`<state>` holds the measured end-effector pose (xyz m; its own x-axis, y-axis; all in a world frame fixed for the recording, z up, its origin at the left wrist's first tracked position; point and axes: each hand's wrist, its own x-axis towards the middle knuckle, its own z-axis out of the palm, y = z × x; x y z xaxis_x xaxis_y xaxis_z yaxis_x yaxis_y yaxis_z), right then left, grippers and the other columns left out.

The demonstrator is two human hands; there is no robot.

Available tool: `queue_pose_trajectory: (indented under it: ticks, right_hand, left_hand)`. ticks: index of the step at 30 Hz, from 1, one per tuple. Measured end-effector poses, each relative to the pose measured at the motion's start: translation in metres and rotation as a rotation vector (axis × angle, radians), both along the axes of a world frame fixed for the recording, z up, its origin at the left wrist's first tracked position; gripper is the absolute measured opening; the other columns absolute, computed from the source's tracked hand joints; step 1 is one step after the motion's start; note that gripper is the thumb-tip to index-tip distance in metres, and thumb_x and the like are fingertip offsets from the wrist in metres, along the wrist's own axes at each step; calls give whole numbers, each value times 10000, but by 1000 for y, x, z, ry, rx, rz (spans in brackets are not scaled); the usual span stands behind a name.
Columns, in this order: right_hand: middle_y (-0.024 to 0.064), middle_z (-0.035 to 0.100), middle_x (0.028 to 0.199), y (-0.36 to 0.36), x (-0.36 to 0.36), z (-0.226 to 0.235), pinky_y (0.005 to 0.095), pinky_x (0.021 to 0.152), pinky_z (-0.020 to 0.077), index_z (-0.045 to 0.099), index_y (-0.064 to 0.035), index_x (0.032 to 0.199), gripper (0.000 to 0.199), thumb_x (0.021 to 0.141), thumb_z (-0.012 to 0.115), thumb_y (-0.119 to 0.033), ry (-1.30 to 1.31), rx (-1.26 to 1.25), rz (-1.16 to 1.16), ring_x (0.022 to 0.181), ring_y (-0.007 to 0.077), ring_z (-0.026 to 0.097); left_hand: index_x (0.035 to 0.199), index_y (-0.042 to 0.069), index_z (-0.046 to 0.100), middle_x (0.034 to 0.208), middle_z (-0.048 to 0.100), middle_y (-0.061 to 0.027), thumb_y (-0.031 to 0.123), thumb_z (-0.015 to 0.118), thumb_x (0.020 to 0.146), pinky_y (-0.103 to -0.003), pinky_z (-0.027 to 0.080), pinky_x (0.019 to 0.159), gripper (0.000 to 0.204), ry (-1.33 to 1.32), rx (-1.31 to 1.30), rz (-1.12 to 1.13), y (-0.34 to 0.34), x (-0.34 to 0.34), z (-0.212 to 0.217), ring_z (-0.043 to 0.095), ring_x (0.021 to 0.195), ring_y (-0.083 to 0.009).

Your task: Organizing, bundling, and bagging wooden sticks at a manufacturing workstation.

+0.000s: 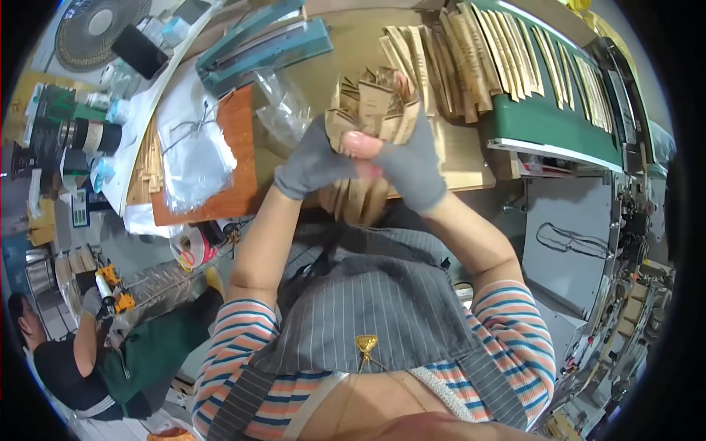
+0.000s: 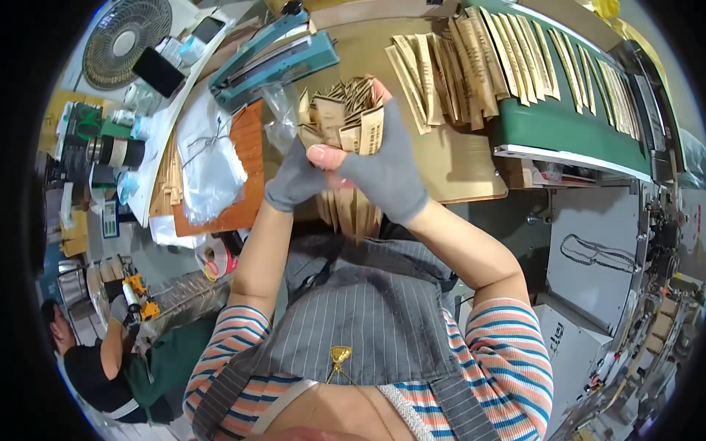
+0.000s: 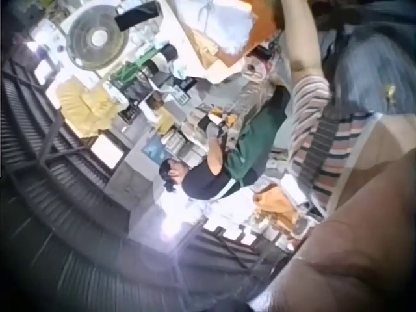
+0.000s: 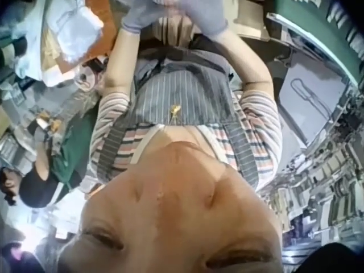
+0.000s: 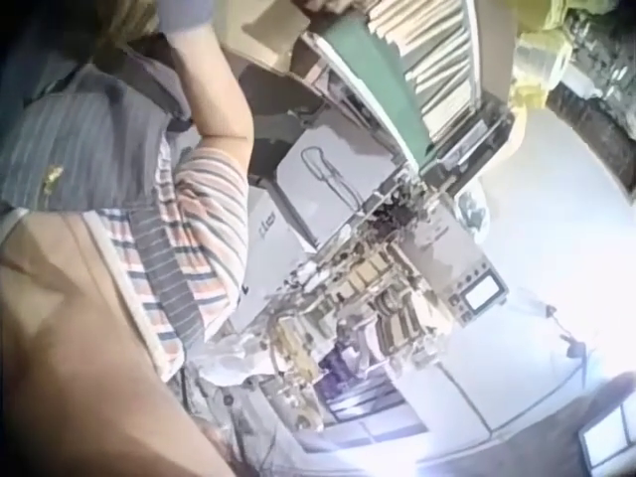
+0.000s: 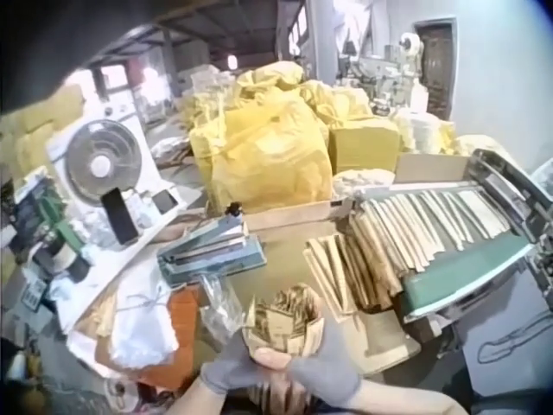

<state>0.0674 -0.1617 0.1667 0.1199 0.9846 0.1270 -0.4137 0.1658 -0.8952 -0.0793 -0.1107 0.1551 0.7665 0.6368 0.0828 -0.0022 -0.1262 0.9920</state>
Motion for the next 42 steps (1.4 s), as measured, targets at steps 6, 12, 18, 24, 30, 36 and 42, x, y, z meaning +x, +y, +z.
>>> queue_pose_trajectory:
  ticks: [6, 12, 18, 24, 30, 36, 42]
  right_hand:
    - [137, 604, 1059, 13, 29, -7, 301, 924, 410, 482, 30, 1226, 530, 757, 637, -163, -55, -285, 723, 1046, 196, 553]
    - [116, 636, 789, -6, 26, -44, 271, 697, 499, 513, 16, 1199, 471, 755, 593, -120, 154, -176, 556, 729, 194, 630]
    - [127, 635, 788, -2, -1, -41, 286, 682, 511, 396, 17, 1318, 598, 760, 582, -90, 138, -168, 613, 724, 204, 643]
    - [104, 625, 799, 28, -26, -100, 267, 647, 519, 543, -9, 1071, 272, 881, 532, -203, 78, 135, 413, 675, 168, 619]
    - [64, 620, 920, -32, -49, -69, 281, 812, 489, 513, -17, 1145, 439, 910, 493, -387, 235, -332, 297, 842, 157, 598]
    - [137, 642, 830, -157, -19, -70, 326, 704, 471, 617, 4, 1018, 401, 888, 518, -362, -212, -477, 290, 767, 176, 611]
    - [56, 598, 720, -60, 1, -39, 253, 596, 460, 554, -25, 861, 144, 764, 654, -61, -1020, 49, -356, 645, 126, 571]
  left_hand:
    - [1151, 16, 534, 1052, 563, -45, 300, 653, 791, -289, 426, 866, 473, -237, -874, -2, -68, -10, -70, 531, 976, -161]
    - [1195, 58, 498, 1107, 538, -126, 243, 688, 751, -345, 411, 891, 517, 476, 984, 550, 5, -83, -45, 531, 1017, -260]
    - [930, 48, 592, 772, 577, -37, 181, 576, 850, -272, 446, 728, 155, 194, 476, 433, 60, -75, -72, 559, 767, -122]
    - [786, 19, 574, 624, 519, -1, 215, 573, 873, -273, 422, 557, 215, 246, 775, 169, -56, -33, 31, 539, 642, -71]
    - [620, 62, 407, 563, 340, 39, 254, 501, 913, -251, 262, 494, 363, -300, 153, 910, -85, -51, -65, 318, 552, -68]
    - [566, 55, 467, 522, 425, -89, 237, 658, 792, -339, 341, 450, 347, 5, 630, 305, -171, -87, -69, 455, 460, -230]
    - [657, 39, 482, 567, 461, -122, 95, 626, 737, -325, 391, 496, 174, 196, 583, 583, -100, -41, 17, 487, 523, -252]
